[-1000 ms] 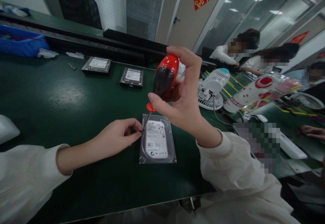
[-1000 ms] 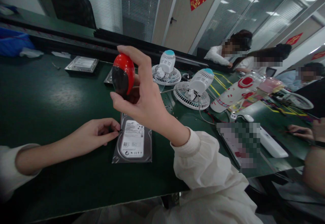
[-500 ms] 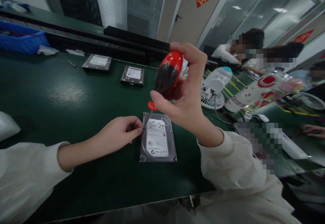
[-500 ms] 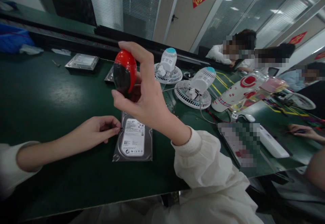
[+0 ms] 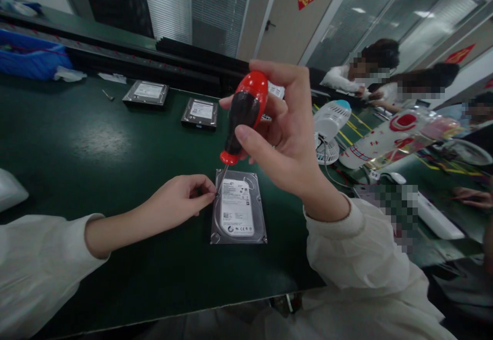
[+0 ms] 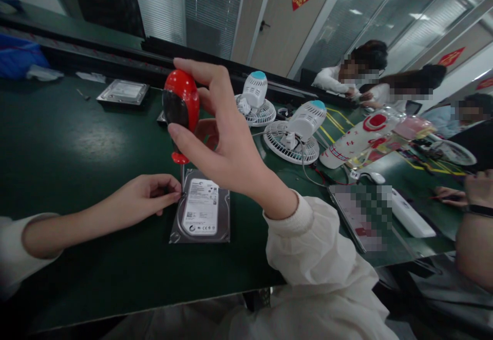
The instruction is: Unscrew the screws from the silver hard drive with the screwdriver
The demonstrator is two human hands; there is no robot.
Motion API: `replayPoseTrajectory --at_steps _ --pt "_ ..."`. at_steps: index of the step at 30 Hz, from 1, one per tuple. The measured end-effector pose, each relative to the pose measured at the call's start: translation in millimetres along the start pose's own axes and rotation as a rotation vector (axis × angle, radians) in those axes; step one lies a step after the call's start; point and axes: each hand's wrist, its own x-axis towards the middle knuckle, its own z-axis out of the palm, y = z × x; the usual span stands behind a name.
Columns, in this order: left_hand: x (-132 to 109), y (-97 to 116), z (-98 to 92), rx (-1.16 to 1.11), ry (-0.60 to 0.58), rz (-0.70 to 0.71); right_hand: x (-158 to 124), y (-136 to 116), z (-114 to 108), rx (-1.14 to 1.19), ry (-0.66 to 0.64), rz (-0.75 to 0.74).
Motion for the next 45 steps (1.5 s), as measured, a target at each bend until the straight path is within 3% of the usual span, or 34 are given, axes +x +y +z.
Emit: replayPoseTrajectory --at_steps 7,13,18,23,28,33,38,43,45 --pt "0.5 2.2 0.5 -0.016 -0.006 -0.007 2.0 5.3 -1.8 -0.092 0.144 -0.033" --pt "0.2 0.9 0.7 -0.027 -0.003 0.001 1.4 3.4 -3.3 -0.06 0.086 -0.072" --pt "0.5 -1.5 -0.1 0.001 -0.004 -0.011 3.2 -1.2 -2.7 -0.11 0.16 -0.168" --pt "-0.1 -0.1 -0.7 0.007 0.007 -0.001 4.8 -2.2 -5.5 0.006 0.046 -0.221" --pt "-0.9 0.8 -1.2 -0.002 -0.002 -0.006 4.0 -7.9 -9.7 -0.082 0.165 -0.248" --pt "-0.5 2.5 -1.1 -0.017 0.001 -0.01 6.1 -6.4 -12.4 0.027 0.035 -0.181" --pt "-1.3 7.9 -0.8 -0.027 0.007 -0.028 7.7 -6.6 -11.6 -0.095 0.174 -0.325" --pt "-1.6 7.7 -0.8 -0.039 -0.006 -0.025 8.2 -7.8 -13.0 -0.04 0.031 -0.334" --pt "-1.3 7.7 -0.7 -0.041 -0.004 -0.026 8.9 -6.5 -13.2 0.009 0.039 -0.313"
